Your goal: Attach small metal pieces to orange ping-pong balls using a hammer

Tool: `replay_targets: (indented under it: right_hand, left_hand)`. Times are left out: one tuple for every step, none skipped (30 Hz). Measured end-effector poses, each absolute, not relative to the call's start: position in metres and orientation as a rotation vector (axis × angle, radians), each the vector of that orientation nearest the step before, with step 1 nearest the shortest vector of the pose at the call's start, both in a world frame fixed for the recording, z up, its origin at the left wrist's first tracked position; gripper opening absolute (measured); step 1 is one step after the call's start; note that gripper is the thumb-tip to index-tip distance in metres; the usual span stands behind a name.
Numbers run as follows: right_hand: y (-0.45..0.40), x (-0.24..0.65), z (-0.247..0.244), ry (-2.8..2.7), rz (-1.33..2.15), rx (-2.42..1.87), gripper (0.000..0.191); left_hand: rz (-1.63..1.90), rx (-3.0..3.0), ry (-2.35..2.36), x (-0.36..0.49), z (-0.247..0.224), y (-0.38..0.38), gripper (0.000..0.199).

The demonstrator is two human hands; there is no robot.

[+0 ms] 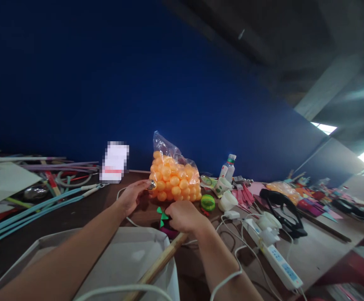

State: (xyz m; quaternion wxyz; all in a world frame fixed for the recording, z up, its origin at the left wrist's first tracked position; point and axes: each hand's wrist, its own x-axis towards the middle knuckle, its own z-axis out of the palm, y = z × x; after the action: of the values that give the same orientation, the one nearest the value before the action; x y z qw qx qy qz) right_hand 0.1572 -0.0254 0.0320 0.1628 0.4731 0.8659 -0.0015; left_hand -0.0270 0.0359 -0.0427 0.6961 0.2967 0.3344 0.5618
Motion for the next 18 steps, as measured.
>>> replay_targets:
  right_hand:
    - [-0.026, 0.157, 0.033, 2.483, 0.004, 1.368, 0.023]
    - [-0.027, 0.158, 0.035, 2.502, 0.012, 1.383, 0.022]
    - [-0.028, 0.158, 0.036, 2.523, 0.017, 1.392, 0.022]
    - [-0.029, 0.157, 0.038, 2.540, 0.018, 1.396, 0.021]
    - [-0.030, 0.157, 0.039, 2.553, 0.015, 1.397, 0.021]
    - [-0.030, 0.157, 0.040, 2.555, 0.007, 1.396, 0.020]
    - [-0.031, 0.156, 0.041, 2.546, -0.004, 1.395, 0.020]
    - [-0.032, 0.156, 0.042, 2.534, -0.014, 1.395, 0.019]
    - [-0.032, 0.156, 0.043, 2.522, -0.022, 1.394, 0.019]
    - [-0.033, 0.156, 0.043, 2.514, -0.029, 1.397, 0.019]
    - [-0.033, 0.157, 0.043, 2.513, -0.037, 1.401, 0.019]
    - [-0.033, 0.158, 0.044, 2.518, -0.049, 1.408, 0.018]
    - [-0.033, 0.160, 0.045, 2.531, -0.068, 1.419, 0.018]
    - [-0.033, 0.161, 0.046, 2.548, -0.094, 1.436, 0.019]
    - [-0.033, 0.163, 0.048, 2.567, -0.130, 1.456, 0.019]
    - [-0.034, 0.165, 0.049, 2.591, -0.175, 1.478, 0.019]
    - [-0.033, 0.167, 0.051, 2.617, -0.229, 1.502, 0.019]
    - [-0.033, 0.169, 0.053, 2.649, -0.288, 1.527, 0.018]
  left_hand:
    - [1.255, 0.660, 0.746, -0.027, -0.043, 0.036, 0.015]
    - [1.257, 0.660, 0.744, -0.027, -0.043, 0.036, 0.015]
    - [1.258, 0.664, 0.740, -0.027, -0.044, 0.037, 0.015]
    - [1.261, 0.670, 0.734, -0.027, -0.044, 0.037, 0.015]
    - [1.263, 0.673, 0.728, -0.027, -0.045, 0.037, 0.015]
    - [1.262, 0.674, 0.723, -0.027, -0.045, 0.037, 0.015]
    - [1.262, 0.671, 0.721, -0.027, -0.045, 0.037, 0.014]
    - [1.262, 0.666, 0.721, -0.027, -0.045, 0.037, 0.014]
    - [1.263, 0.659, 0.725, -0.027, -0.045, 0.037, 0.014]
    - [1.263, 0.653, 0.730, -0.027, -0.044, 0.036, 0.015]
    - [1.263, 0.648, 0.735, -0.027, -0.043, 0.036, 0.015]
    - [1.261, 0.644, 0.737, -0.028, -0.041, 0.035, 0.015]
    - [1.259, 0.636, 0.736, -0.028, -0.039, 0.034, 0.014]
    - [1.257, 0.625, 0.731, -0.028, -0.038, 0.033, 0.013]
    - [1.257, 0.610, 0.722, -0.028, -0.036, 0.033, 0.012]
    - [1.262, 0.591, 0.712, -0.028, -0.034, 0.032, 0.010]
    - [1.269, 0.570, 0.702, -0.029, -0.033, 0.032, 0.009]
    - [1.278, 0.552, 0.689, -0.029, -0.032, 0.032, 0.008]
